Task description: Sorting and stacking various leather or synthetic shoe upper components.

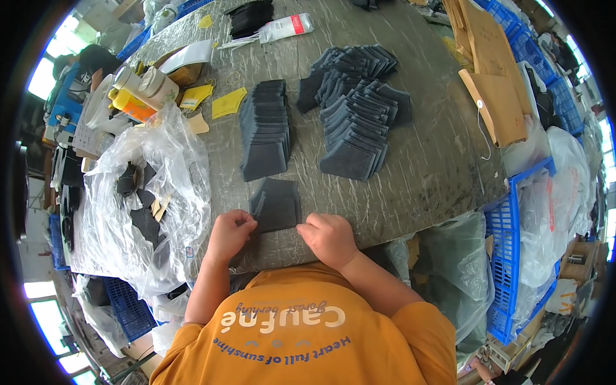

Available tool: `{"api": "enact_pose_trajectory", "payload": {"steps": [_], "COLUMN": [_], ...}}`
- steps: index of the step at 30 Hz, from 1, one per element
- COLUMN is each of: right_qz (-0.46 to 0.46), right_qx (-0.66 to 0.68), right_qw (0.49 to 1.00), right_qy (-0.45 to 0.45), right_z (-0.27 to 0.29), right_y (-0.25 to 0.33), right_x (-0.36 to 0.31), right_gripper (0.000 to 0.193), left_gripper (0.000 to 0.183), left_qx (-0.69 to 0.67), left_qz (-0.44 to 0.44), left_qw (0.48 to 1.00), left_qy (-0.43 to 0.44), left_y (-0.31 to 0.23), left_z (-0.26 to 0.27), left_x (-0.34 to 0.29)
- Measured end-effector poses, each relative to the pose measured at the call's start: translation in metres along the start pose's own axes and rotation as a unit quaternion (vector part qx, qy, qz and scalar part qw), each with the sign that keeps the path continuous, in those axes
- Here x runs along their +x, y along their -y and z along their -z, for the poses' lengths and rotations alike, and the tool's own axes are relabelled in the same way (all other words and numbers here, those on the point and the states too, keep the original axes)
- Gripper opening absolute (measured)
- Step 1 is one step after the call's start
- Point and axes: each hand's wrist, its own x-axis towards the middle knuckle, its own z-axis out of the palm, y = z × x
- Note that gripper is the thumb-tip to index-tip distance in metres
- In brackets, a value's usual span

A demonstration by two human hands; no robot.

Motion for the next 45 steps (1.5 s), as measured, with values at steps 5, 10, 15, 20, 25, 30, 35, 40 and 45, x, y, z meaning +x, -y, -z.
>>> {"api": "enact_pose_trajectory", "payload": {"steps": [5, 10, 15, 20, 25, 30, 35, 40, 45], "right_qz": [0.000, 0.001, -0.006, 0.004, 0.024, 0.025, 0.005, -0.131, -0.299], "right_qx": [0.009, 0.010, 0.004, -0.002, -0.089, -0.112, -0.104, 0.063, 0.168], "right_qw": [1.000, 1.000, 1.000, 1.000, 0.992, 0.990, 0.988, 0.989, 0.938], "right_qy": [0.004, 0.004, 0.018, -0.005, 0.081, 0.087, 0.116, -0.018, 0.046], "right_z": [0.001, 0.003, 0.003, 0.002, 0.002, -0.002, 0.000, 0.009, 0.046], "right_y": [0.001, 0.003, 0.002, 0.005, 0.004, 0.005, 0.003, 0.004, -0.037], "right_x": [0.000, 0.002, 0.002, 0.005, 0.002, 0.003, 0.005, 0.030, 0.040], "right_gripper": [0.007, 0.007, 0.007, 0.005, 0.003, 0.005, 0.009, 0.042, 0.039], "left_gripper": [0.010, 0.013, 0.013, 0.014, 0.015, 0.015, 0.017, 0.011, 0.023], "left_qx": [0.007, 0.029, 0.035, 0.034, 0.052, 0.129, 0.226, 0.106, 0.088], "left_qz": [-0.008, -0.007, -0.008, -0.010, -0.006, -0.037, -0.051, -0.184, -0.130], "left_qw": [1.000, 1.000, 0.999, 0.999, 0.999, 0.990, 0.971, 0.976, 0.984], "left_qy": [-0.001, -0.008, -0.012, -0.013, -0.011, -0.038, -0.054, -0.044, -0.082], "left_y": [0.001, 0.004, 0.004, 0.005, 0.000, -0.006, -0.011, -0.009, -0.033], "left_z": [-0.001, -0.001, -0.002, -0.002, -0.001, -0.006, -0.007, -0.007, 0.003], "left_x": [0.000, 0.002, 0.001, 0.002, 0.000, -0.003, -0.001, -0.009, 0.006]}}
